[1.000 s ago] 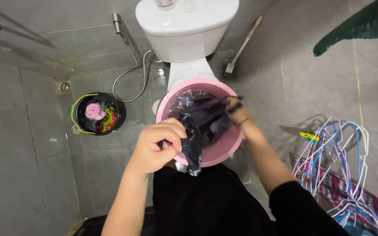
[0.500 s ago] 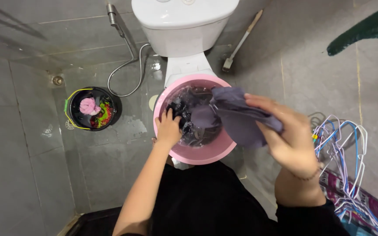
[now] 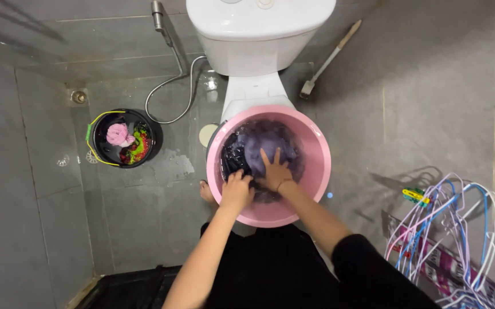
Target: Washing clothes by hand using water and detergent in buckets within a bathroom setting.
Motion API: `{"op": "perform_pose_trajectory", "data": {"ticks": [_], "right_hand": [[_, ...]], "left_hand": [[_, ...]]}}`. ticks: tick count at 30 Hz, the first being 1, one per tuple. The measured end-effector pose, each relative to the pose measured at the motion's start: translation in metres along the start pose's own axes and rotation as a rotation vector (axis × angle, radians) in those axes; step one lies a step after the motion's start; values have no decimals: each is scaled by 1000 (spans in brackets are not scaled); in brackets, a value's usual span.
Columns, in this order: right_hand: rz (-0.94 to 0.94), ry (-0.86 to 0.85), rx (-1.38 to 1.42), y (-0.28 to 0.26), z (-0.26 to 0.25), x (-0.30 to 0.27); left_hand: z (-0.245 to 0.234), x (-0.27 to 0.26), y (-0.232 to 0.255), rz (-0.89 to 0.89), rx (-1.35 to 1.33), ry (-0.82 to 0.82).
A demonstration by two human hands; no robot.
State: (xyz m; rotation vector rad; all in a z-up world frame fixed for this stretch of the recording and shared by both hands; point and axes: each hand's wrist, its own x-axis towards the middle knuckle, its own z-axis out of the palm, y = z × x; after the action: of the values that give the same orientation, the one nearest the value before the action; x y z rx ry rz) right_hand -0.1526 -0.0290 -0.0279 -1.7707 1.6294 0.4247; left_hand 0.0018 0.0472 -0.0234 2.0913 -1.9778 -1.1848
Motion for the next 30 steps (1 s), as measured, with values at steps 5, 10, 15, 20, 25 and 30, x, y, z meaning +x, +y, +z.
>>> {"op": "perform_pose_trajectory", "data": {"ticks": [5,10,15,20,25,30], "right_hand": [[20,-164,-246,27,45,53],[-183,-171,-232,103,111,127],[181,-301,805,53,-56,43],[14,-395,1174,30,-139,-50],[-197,-436,1383,26,-173,-87],[-227,363,730,51,-153,-63]], "left_hand": [[11,-7,1,-9,-59,-32],[11,-11,2,-67,-158,-86],[18,14,0,-164,-548,1],[-21,17,30,306,-554,431],[-88,-1,63,112,-448,100],[-119,-21,72,269,-399,473]]}}
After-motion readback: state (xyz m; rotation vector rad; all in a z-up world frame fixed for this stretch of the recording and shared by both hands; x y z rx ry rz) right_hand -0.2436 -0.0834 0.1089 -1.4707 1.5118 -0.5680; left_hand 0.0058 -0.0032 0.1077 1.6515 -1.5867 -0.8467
